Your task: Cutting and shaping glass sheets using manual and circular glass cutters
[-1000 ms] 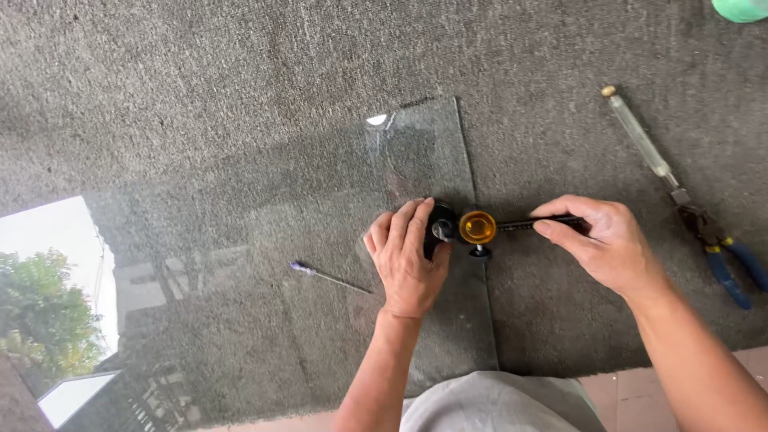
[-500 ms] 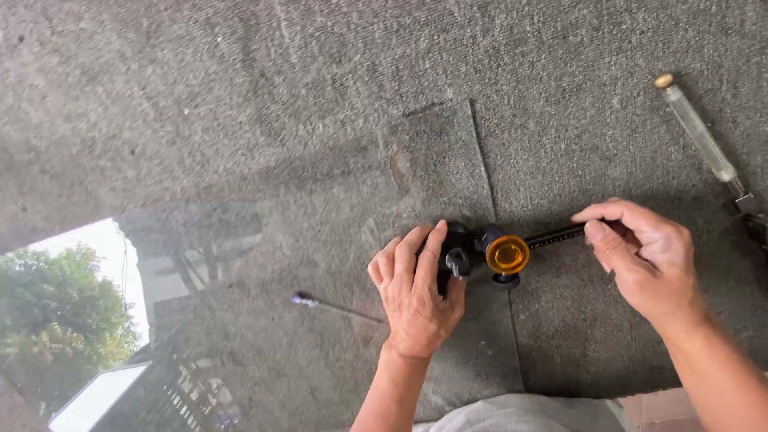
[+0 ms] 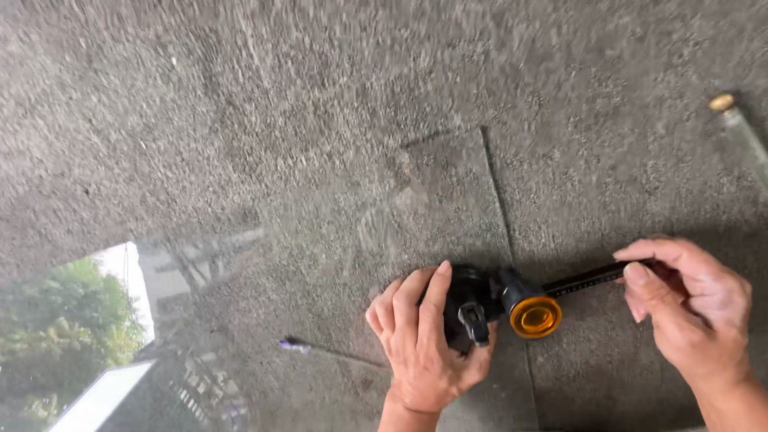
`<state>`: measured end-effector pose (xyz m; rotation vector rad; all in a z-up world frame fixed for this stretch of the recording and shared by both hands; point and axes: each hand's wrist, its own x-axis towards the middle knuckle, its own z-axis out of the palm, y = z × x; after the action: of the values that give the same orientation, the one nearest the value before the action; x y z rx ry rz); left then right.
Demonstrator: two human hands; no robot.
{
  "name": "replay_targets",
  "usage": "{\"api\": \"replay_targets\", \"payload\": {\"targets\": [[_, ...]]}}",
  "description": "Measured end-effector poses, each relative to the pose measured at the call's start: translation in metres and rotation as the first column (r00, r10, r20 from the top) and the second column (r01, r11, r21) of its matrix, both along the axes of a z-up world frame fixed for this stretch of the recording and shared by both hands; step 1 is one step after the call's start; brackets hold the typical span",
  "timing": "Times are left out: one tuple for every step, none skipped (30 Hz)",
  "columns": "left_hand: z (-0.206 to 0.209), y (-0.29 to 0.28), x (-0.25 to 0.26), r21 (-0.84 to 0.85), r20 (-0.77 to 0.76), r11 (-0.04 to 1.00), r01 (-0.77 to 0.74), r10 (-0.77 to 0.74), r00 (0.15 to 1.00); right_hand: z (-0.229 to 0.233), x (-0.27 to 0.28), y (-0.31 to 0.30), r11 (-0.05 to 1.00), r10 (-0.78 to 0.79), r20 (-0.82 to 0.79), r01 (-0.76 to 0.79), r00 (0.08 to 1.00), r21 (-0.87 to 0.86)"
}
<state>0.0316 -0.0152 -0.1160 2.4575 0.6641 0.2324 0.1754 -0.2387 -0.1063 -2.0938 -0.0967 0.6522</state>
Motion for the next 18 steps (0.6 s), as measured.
{"api": "replay_targets", "payload": {"targets": [[0.002,0.000,-0.001,0.000,-0.005,1.000,0.002,-0.002,1.000,0.000,-0.002,-0.001,1.000,-0.025,-0.012,0.026,1.000,0.017],[0.002,0.000,-0.004,-0.003,-0.012,1.000,-0.004,0.004,1.000,0.001,-0.003,0.000,1.000,-0.020,-0.019,0.020,1.000,0.014],[0.002,0.001,-0.006,-0.002,-0.015,1.000,0.018,-0.018,1.000,0.003,-0.003,0.002,1.000,-0.012,-0.015,0.012,1.000,-0.002],[-0.001,0.002,-0.005,0.005,-0.004,0.999,0.037,-0.037,0.999,0.002,0.000,0.004,1.000,-0.001,0.002,0.001,1.000,-0.012],[-0.001,0.002,-0.004,0.008,0.004,1.000,0.027,-0.027,1.000,0.003,0.001,0.007,1.000,0.009,0.009,-0.009,1.000,-0.008],[-0.001,0.002,-0.003,0.008,0.013,0.999,0.032,-0.032,0.999,0.005,0.002,0.009,0.999,-0.035,-0.025,0.036,0.999,0.013],[-0.001,0.002,-0.002,0.008,0.023,0.999,0.037,-0.037,0.999,0.006,0.002,0.012,0.996,-0.079,-0.061,0.081,0.995,0.032],[0.001,0.003,-0.001,0.005,0.023,1.000,0.024,-0.024,0.999,0.008,0.004,0.019,0.997,-0.066,-0.061,0.068,0.996,0.030],[0.002,0.004,-0.001,0.006,0.033,1.000,0.030,-0.030,0.999,0.009,0.006,0.027,0.991,-0.105,-0.069,0.110,0.992,0.080],[0.002,0.004,-0.001,0.003,0.041,0.999,0.036,-0.036,0.998,0.011,0.007,0.033,0.980,-0.144,-0.080,0.153,0.986,0.125],[0.002,0.004,-0.001,-0.003,0.041,1.000,0.023,-0.023,0.999,0.011,0.014,0.041,0.983,-0.132,-0.080,0.141,0.988,0.119],[0.002,0.004,-0.002,0.003,0.043,1.000,0.025,-0.025,0.999,0.012,0.020,0.050,0.980,-0.135,-0.084,0.146,0.987,0.136],[0.002,0.004,-0.002,0.010,0.045,1.000,0.027,-0.028,0.999,0.012,0.027,0.059,0.977,-0.138,-0.089,0.151,0.986,0.152],[0.002,0.004,-0.003,0.001,0.046,1.000,0.013,-0.013,0.999,0.014,0.036,0.071,0.980,-0.125,-0.087,0.136,0.988,0.143],[0.002,0.004,-0.004,0.002,0.047,1.000,0.016,-0.016,0.999,0.017,0.045,0.085,0.990,-0.033,-0.055,0.040,0.998,0.135],[0.002,0.006,-0.003,0.005,0.050,1.000,0.017,-0.017,0.999,0.018,0.056,0.100,0.990,0.061,-0.023,-0.058,0.998,0.127],[0.004,0.006,-0.006,-0.001,0.052,1.000,0.000,0.000,0.999,0.026,0.061,0.114,0.990,0.078,-0.021,-0.074,0.997,0.121],[0.004,0.007,-0.006,-0.021,0.070,1.000,0.016,-0.015,0.997,0.031,0.068,0.130,0.977,0.197,-0.010,-0.195,0.980,0.081]]}}
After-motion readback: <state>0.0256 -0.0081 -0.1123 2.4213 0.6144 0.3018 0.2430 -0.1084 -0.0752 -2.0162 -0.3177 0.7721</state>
